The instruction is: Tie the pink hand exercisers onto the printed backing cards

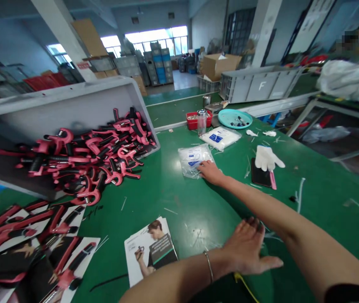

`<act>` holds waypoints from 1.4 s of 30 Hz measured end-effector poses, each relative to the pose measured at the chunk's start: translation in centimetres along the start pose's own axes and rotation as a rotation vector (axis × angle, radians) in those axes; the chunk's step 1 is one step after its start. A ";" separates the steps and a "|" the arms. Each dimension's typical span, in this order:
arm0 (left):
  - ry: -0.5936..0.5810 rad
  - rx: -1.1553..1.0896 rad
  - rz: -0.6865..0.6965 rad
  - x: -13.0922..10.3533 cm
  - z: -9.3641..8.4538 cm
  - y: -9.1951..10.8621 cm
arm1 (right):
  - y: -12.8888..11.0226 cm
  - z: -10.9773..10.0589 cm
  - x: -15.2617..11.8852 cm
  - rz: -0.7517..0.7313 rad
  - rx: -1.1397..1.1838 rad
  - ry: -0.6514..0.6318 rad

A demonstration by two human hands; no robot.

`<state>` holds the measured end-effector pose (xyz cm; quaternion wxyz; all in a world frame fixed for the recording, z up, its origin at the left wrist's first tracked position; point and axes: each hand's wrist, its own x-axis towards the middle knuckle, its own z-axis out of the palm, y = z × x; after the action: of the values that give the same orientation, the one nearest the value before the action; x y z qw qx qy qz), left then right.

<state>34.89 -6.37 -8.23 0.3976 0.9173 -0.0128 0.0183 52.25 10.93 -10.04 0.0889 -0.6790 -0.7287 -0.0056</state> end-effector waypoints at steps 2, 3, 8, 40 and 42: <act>0.035 -0.096 0.014 -0.4 -0.4 0.2 | -0.1 -0.1 -0.1 -0.014 -0.003 -0.018; 0.081 -0.113 0.011 -0.7 -1.0 -0.3 | -0.1 -0.2 0.1 -0.025 -0.004 -0.033; 0.604 0.115 -0.370 -2.6 -7.8 -6.7 | -0.2 -0.5 1.4 -0.087 -0.013 -0.121; 0.660 0.072 -0.498 -11.8 -14.6 -15.4 | -16.8 0.8 -8.2 -0.357 -0.088 0.018; 0.691 0.086 -0.513 -12.8 -14.4 -14.8 | -16.1 0.9 -7.0 -0.354 -0.080 0.018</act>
<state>22.29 14.39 -9.79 0.3315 0.8464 0.3506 0.2254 36.65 2.87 -10.05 0.0657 -0.5432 -0.8351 -0.0561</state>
